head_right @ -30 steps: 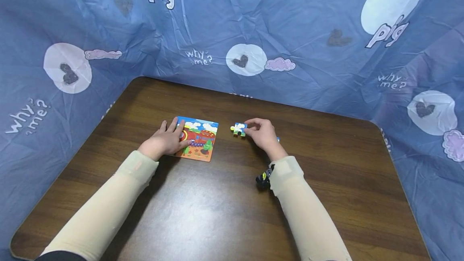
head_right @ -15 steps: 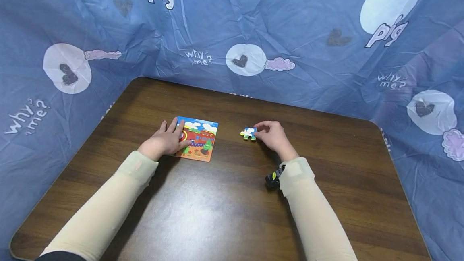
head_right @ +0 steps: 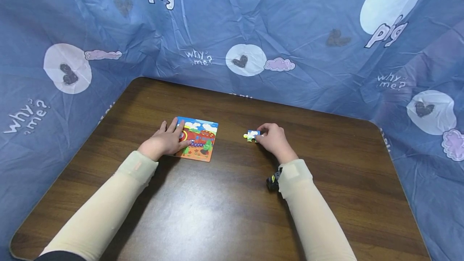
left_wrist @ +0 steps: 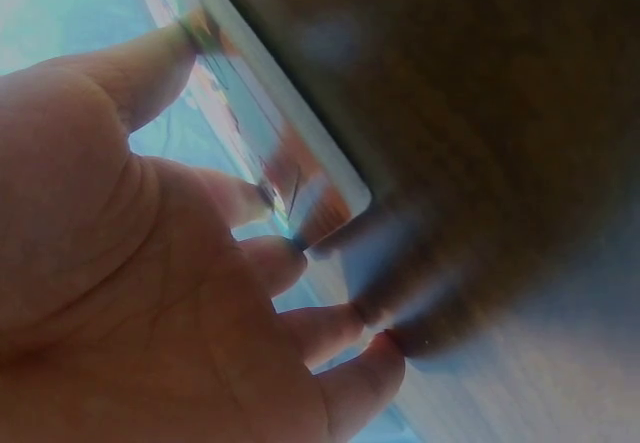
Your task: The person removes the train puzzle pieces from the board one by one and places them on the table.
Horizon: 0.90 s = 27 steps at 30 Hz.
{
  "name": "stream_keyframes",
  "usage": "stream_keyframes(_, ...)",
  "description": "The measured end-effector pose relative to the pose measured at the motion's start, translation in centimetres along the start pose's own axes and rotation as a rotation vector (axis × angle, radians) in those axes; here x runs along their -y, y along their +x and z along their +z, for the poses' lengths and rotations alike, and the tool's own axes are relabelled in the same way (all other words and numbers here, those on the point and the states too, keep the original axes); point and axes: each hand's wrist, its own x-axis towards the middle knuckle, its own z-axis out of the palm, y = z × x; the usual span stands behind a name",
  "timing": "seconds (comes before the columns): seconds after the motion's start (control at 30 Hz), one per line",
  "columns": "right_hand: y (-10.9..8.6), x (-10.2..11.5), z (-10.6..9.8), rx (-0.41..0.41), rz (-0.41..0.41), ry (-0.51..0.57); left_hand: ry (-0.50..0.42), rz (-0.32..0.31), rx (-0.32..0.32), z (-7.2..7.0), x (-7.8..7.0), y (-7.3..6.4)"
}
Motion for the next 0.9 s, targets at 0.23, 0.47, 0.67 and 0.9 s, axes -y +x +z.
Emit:
stream_keyframes(0.23,0.1,0.0,0.2,-0.001,-0.010,-0.067,0.006,-0.005,-0.015,1.3,1.0,2.2)
stream_keyframes(0.47,0.0,0.6,0.3,0.029,0.012,-0.095,0.004,-0.004,-0.012,1.5,1.4,2.8)
stream_keyframes(0.67,0.1,0.8,0.1,0.052,0.008,-0.104,0.012,-0.009,-0.019,1.5,1.2,2.6)
stream_keyframes(0.9,0.1,0.7,0.1,0.048,0.001,-0.103,0.012,0.002,-0.032,2.1,1.7,3.5)
